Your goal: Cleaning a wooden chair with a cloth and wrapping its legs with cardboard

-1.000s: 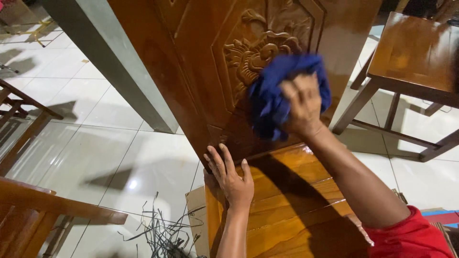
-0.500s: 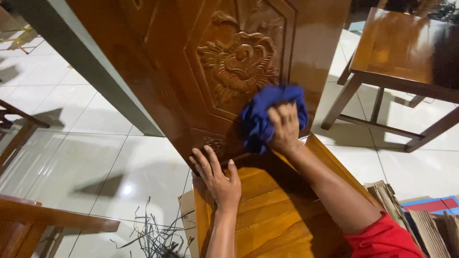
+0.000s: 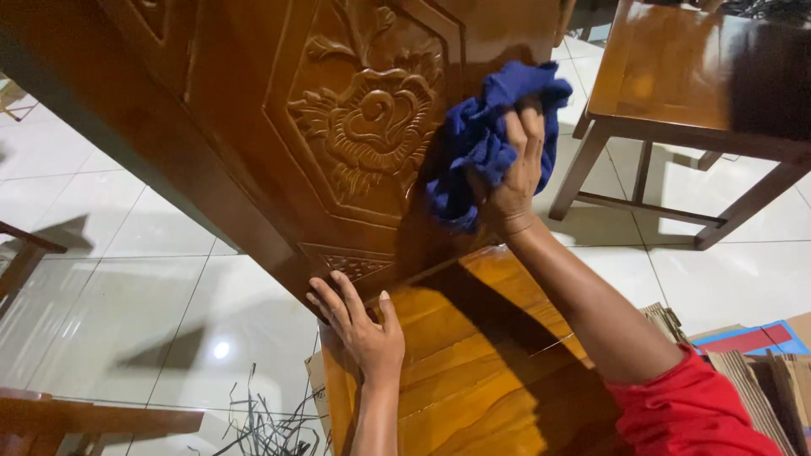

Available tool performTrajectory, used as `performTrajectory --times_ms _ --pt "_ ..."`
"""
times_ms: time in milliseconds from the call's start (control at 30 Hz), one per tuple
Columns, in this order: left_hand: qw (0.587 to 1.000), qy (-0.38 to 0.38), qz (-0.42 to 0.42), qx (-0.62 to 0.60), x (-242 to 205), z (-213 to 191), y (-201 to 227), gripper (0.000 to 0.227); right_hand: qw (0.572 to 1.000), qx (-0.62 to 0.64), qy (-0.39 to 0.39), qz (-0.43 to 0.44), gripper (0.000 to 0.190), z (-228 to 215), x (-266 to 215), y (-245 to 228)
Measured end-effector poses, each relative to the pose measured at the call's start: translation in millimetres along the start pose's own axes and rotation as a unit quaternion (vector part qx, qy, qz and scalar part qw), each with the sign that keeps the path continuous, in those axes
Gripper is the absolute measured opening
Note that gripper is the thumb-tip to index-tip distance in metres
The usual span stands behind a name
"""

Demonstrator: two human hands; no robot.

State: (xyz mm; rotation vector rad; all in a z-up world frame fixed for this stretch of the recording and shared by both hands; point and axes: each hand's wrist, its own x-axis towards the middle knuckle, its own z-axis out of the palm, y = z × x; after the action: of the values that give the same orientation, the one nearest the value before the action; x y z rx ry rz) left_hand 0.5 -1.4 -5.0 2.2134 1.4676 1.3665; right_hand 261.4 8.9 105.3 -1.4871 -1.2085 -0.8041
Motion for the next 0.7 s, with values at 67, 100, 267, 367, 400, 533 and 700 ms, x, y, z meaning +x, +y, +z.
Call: performTrajectory --times_ms 67,100,267,367,400,533,700 --pt "1.000 0.007 0.002 -0.003 1 2 0 0.079 1.000 -0.004 -0.003 0.007 0.065 5 -17 6" --pt "1.000 0.014 0.002 -0.004 0 2 -1 0.079 1.000 -0.007 -0.007 0.014 0.058 8 -26 9" --pt "1.000 0.014 0.010 -0.012 1 0 1 0.081 0.998 -0.053 -0.039 -0.007 0.055 13 -97 29" --pt "1.000 0.013 0.010 -0.008 1 0 0 0.081 0.996 -0.048 -0.078 -0.021 0.054 3 -123 34" --pt "1.000 0.013 0.009 -0.005 2 1 1 0.080 0.994 -0.046 -0.097 -0.035 0.058 0 -129 35" --pt "1.000 0.012 0.008 -0.001 1 0 1 0.079 0.992 -0.043 -0.114 -0.023 0.061 -12 -107 22" --pt "1.000 0.010 0.007 -0.006 2 -1 2 0.078 0.997 -0.023 -0.023 -0.069 0.059 2 -38 28"
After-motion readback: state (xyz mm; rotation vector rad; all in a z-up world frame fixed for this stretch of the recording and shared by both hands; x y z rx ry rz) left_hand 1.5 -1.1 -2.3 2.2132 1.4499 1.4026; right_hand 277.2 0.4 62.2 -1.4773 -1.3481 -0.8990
